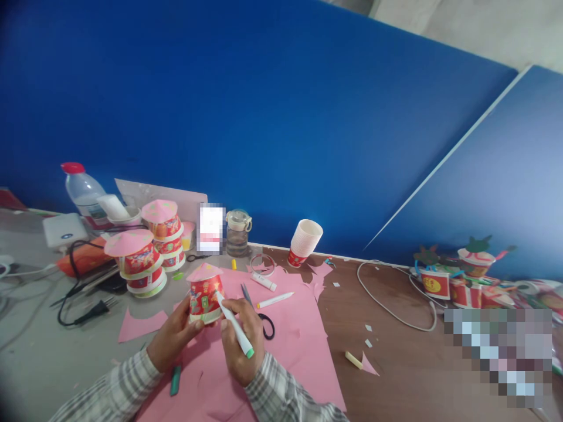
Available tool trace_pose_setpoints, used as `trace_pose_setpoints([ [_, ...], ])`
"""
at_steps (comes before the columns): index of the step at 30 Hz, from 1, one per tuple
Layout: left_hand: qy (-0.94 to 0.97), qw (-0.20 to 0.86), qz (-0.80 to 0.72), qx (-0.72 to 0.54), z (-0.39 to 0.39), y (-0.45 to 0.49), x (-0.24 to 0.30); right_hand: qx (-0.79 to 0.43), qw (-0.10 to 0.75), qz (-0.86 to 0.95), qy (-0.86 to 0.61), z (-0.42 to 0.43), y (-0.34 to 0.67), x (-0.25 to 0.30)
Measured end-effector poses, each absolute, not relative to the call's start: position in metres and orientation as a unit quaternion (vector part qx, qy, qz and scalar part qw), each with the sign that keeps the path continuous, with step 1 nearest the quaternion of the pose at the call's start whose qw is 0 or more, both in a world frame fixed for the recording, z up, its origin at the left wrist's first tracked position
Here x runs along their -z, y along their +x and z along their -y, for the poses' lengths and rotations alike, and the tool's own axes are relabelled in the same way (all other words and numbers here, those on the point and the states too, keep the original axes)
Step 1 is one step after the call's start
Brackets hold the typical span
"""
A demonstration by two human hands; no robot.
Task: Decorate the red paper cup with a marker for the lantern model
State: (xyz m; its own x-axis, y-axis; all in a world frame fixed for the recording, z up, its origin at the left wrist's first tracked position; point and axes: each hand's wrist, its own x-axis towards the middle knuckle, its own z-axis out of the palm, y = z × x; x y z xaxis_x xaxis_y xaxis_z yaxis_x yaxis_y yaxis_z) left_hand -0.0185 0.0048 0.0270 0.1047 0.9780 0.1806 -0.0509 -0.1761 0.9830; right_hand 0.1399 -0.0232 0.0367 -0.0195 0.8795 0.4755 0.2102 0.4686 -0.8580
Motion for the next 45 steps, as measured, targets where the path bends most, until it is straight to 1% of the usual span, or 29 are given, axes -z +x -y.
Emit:
trace_pose_setpoints([
  [3,0.552,0.499,-0.412,-0.526,-0.0047,-0.0182,-0.0267,-0.299,0.561,0.652,-0.414,0.0227,0.1400,-0.0365],
  [11,0.566,0.476,-0.426,-0.521,-0.0054,-0.0191,-0.0274,-0.291,0.559,0.659,-0.411,0.0239,0.1403,-0.0394],
  [24,0.570,0.469,-0.413,-0.533,-0.0049,-0.0181,-0.0295,-0.274,0.555,0.679,-0.394,0.0260,0.1425,-0.0419],
  [31,0.554,0.494,-0.413,-0.527,-0.0048,-0.0186,-0.0258,-0.260,0.566,0.676,-0.394,0.0225,0.1407,-0.0410],
  [37,0.558,0.481,-0.416,-0.533,-0.0050,-0.0184,-0.0280,-0.264,0.559,0.683,-0.390,0.0237,0.1418,-0.0436],
  [45,0.554,0.494,-0.408,-0.532,-0.0049,-0.0187,-0.0265,-0.273,0.564,0.668,-0.402,0.0228,0.1422,-0.0382],
])
